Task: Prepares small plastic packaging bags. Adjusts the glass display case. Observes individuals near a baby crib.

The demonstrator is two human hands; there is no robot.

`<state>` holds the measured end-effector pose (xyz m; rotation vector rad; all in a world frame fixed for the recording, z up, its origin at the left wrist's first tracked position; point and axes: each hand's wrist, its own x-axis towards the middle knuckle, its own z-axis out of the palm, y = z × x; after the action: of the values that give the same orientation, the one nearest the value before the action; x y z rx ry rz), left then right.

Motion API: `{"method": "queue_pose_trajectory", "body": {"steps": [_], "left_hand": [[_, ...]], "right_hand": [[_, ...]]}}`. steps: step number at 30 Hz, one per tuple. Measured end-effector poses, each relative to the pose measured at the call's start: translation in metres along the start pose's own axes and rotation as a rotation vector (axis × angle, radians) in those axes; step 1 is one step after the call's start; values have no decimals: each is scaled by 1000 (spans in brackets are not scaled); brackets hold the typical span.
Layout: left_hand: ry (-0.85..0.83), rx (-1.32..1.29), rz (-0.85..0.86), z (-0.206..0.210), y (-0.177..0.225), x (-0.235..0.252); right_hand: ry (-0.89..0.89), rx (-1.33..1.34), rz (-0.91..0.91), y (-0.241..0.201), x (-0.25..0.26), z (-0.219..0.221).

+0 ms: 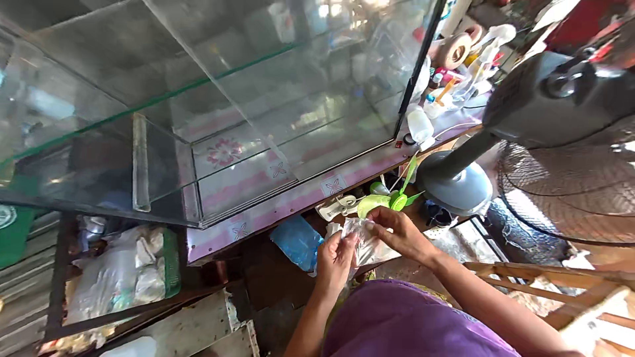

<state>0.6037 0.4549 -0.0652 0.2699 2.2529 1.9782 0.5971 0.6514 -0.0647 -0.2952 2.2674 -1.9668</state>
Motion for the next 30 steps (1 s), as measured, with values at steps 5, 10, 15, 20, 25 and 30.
{"method": "queue_pose_trajectory", "body": {"steps": [5,10,15,20,25,30], "left_hand": [[38,118,9,-21,14,-11],[361,-32,-67,-54,18,-13],[385,-107,-165,-57,22,-26],[334,-130,-135,-48,16,-37],[286,-184,-82,-53,6,-46],[364,-59,-169,-59,-10,-47]], "right_hand": [[-368,-218,-66,-1,-11,-8],[-211,-127,34,2,-29,-49],[-88,312,25,9,-46,-66],[74,360,49,7,-53,-53],[295,374,38,6,-55,-45],[383,420,21,0,-56,-47]]}}
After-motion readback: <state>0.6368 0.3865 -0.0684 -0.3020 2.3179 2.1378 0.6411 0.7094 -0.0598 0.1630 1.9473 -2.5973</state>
